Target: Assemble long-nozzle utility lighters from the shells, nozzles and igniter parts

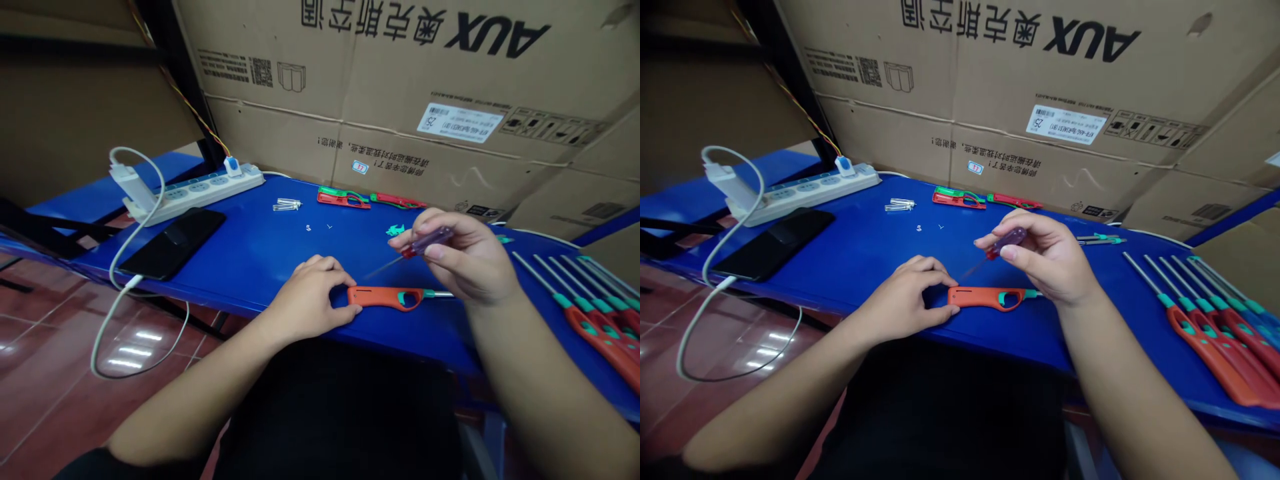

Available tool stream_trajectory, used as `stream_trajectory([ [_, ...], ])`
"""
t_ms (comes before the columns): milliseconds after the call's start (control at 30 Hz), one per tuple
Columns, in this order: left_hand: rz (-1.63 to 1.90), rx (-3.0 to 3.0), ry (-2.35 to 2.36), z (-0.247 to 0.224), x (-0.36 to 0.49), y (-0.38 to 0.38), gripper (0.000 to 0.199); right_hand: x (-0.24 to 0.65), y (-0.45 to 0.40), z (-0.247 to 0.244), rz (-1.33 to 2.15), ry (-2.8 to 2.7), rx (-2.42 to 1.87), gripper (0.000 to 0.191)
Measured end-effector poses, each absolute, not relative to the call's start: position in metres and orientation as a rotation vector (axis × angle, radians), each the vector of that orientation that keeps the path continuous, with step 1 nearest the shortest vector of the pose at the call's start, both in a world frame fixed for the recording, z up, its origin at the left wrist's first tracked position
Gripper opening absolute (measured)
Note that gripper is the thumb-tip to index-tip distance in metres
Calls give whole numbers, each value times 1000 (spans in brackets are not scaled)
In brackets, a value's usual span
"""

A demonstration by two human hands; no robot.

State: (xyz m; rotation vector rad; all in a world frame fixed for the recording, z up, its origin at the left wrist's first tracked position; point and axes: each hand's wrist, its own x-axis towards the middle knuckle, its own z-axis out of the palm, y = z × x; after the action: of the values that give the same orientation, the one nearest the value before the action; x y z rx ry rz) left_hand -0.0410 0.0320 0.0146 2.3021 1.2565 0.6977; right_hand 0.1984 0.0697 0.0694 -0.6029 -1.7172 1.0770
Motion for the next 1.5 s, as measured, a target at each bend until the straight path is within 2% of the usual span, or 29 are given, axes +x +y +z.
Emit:
stream_trajectory([
  [367,696,2330,1253,16,-42,31,29,183,61,46,1186,-1757,-645,23],
  [900,700,2346,1245,15,-41,32,31,177,59,48,1136,-1782,-676,22],
  [1267,774,2364,1149,15,-41,31,28,171,72,44,1304,-1629,-701,22],
  [1500,770,2353,1134,14,-42,31,29,167,63,50,1261,-1702,-710,22],
])
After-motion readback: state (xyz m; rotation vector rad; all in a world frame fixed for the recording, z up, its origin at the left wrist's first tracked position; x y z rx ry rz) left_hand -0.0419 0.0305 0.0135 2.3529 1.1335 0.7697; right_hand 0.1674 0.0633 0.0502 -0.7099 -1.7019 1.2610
